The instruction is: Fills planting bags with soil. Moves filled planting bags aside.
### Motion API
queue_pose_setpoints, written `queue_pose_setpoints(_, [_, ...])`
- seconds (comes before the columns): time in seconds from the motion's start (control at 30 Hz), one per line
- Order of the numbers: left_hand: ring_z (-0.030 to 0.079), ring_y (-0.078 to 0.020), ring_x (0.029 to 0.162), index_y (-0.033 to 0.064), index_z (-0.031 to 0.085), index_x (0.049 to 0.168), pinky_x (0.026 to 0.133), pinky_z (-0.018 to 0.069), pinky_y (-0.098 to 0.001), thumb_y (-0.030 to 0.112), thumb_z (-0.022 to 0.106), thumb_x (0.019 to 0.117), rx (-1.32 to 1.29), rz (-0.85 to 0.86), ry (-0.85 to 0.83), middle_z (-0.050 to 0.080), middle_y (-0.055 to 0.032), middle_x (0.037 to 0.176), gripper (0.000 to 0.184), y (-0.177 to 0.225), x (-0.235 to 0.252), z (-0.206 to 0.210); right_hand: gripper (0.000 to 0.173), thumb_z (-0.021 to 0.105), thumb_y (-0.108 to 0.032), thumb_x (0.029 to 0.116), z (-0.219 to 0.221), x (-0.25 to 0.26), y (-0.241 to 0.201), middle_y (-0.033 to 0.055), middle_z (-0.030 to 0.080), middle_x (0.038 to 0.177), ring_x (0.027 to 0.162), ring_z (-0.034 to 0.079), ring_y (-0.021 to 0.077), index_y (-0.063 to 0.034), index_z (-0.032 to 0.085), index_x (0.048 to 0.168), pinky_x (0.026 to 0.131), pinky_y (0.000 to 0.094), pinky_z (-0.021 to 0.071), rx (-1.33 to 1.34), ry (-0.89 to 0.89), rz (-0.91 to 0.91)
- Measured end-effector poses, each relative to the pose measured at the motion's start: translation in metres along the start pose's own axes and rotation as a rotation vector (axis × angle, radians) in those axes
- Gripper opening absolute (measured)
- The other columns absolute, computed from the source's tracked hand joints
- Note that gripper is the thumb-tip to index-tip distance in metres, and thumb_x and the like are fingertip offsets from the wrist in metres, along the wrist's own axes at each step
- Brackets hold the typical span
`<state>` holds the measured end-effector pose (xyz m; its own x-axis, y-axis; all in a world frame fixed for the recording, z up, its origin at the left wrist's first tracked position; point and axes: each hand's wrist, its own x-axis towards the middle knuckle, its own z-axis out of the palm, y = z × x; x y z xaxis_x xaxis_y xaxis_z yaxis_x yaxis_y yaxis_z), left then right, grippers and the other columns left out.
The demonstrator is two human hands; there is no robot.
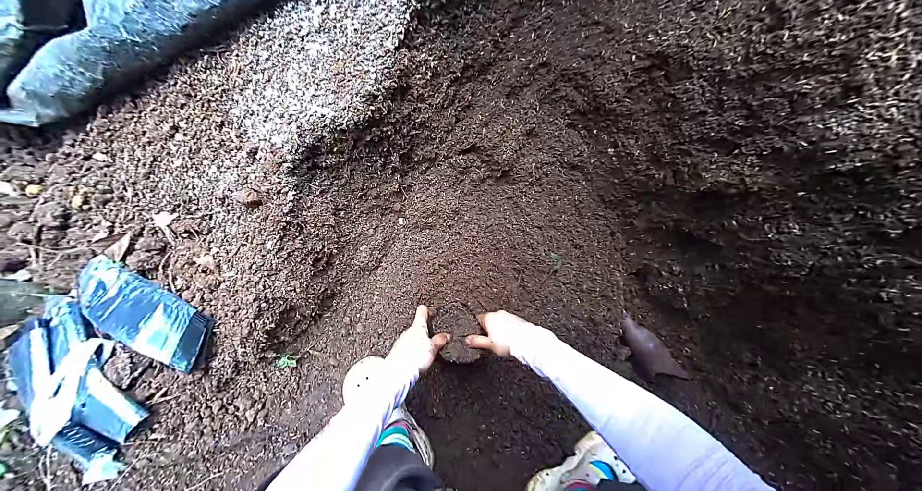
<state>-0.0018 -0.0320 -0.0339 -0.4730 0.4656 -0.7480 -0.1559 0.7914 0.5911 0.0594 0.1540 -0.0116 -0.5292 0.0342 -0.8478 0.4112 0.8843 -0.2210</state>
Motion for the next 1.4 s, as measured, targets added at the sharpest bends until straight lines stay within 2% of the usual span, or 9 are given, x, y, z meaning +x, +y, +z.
queue_pose_setpoints(0.2, [0.052,-0.0421,0.135,0.0083,0.040,0.155,0.111,0.0431,-0.0574,0.048,0.056,0.1028,0.369,0.125,0.211,0.054,-0.0245,0.144,0.068,-0.002,-0.014,-0.002,0.062,0.045,-0.052,0.1077,-0.012,-0.018,0.009,0.0282,0.063,0.130,0.123,0.062,0.0429,0.0016,0.058,0.136,0.104,0.0634,0.0455,0.151,-0.012,-0.058])
queue_pose_setpoints(0.27, [0.040,-0.0458,0.144,0.0003,0.045,0.152,0.118,0.0341,-0.0553,0.064,0.064,0.0894,0.407,0.378,0.395,0.040,-0.0287,0.157,0.092,-0.015,-0.015,0.003,0.068,0.047,-0.058,0.1048,-0.007,-0.007,0.036,0.0249,0.067,0.124,0.111,0.066,0.0403,0.0001,0.058,0.138,0.099,0.0597,0.0498,0.531,0.015,-0.113])
queue_pose_setpoints(0.4, [0.035,-0.0468,0.149,0.0030,0.044,0.155,0.121,0.0295,-0.0618,0.082,0.076,0.0606,0.615,0.735,0.470,0.035,-0.0265,0.162,0.127,-0.006,-0.002,0.027,0.049,0.044,-0.026,0.1107,0.024,0.049,0.069,0.0215,0.046,0.157,0.145,0.044,0.0385,-0.0096,0.042,0.157,0.120,0.0566,0.0328,0.484,0.209,-0.181])
queue_pose_setpoints(0.5, [0.055,-0.0425,0.135,0.0075,0.065,0.137,0.113,0.0365,-0.0684,0.064,0.075,0.0800,0.641,0.939,0.552,0.064,-0.0170,0.140,0.081,-0.003,0.018,0.041,0.087,0.082,-0.022,0.0867,0.089,0.076,0.071,0.0222,0.022,0.168,0.150,0.026,0.0502,-0.0204,0.036,0.161,0.116,0.0690,0.0302,0.314,0.252,-0.060])
queue_pose_setpoints(0.63, [0.071,-0.0276,0.115,0.0073,0.077,0.108,0.114,0.0440,-0.0559,0.019,0.065,0.0992,0.465,1.143,0.531,0.076,-0.0105,0.113,0.019,0.003,0.024,0.030,0.076,0.077,-0.002,0.0854,0.124,0.069,0.068,0.0220,0.029,0.164,0.144,0.038,0.0474,-0.0150,0.047,0.154,0.113,0.0602,0.0412,0.434,0.259,0.102])
queue_pose_setpoints(0.8, [0.064,-0.0260,0.122,0.0023,0.068,0.125,0.108,0.0474,-0.0468,0.023,0.058,0.1002,0.163,0.744,0.654,0.070,-0.0133,0.125,0.034,-0.003,-0.012,-0.006,0.046,0.067,-0.006,0.0962,0.101,0.017,0.083,0.0181,0.062,0.124,0.105,0.065,0.0273,-0.0070,0.050,0.139,0.087,0.0469,0.0565,1.422,0.201,-0.052])
queue_pose_setpoints(0.97, [0.066,-0.0327,0.118,0.0022,0.059,0.135,0.105,0.0479,-0.0559,0.042,0.050,0.1082,0.052,0.077,0.168,0.068,-0.0197,0.125,0.049,-0.024,-0.027,-0.020,0.037,0.037,-0.027,0.1071,0.052,-0.043,0.031,0.0077,0.067,0.107,0.092,0.068,0.0178,-0.0033,0.051,0.132,0.082,0.0372,0.0601,1.673,0.379,-0.478])
queue_pose_setpoints(1.2, [0.069,-0.0270,0.094,0.0014,0.065,0.116,0.090,0.0520,-0.0519,0.057,0.040,0.1073,0.028,0.067,-0.038,0.071,-0.0148,0.101,0.062,-0.026,-0.031,0.001,0.039,0.037,-0.014,0.1079,0.020,-0.036,-0.023,0.0162,0.068,0.118,0.117,0.062,0.0143,0.0074,0.069,0.111,0.107,0.0311,0.0478,0.988,0.839,-0.597])
queue_pose_setpoints(1.4, [0.066,-0.0366,0.108,0.0021,0.062,0.122,0.093,0.0487,-0.0594,0.041,0.033,0.1123,0.186,0.058,-0.036,0.067,-0.0222,0.111,0.050,-0.012,-0.040,0.003,0.041,0.044,-0.025,0.1028,-0.011,0.002,-0.049,0.0229,0.069,0.099,0.100,0.065,0.0454,0.0019,0.073,0.095,0.089,0.0632,0.0478,0.133,1.365,-0.397])
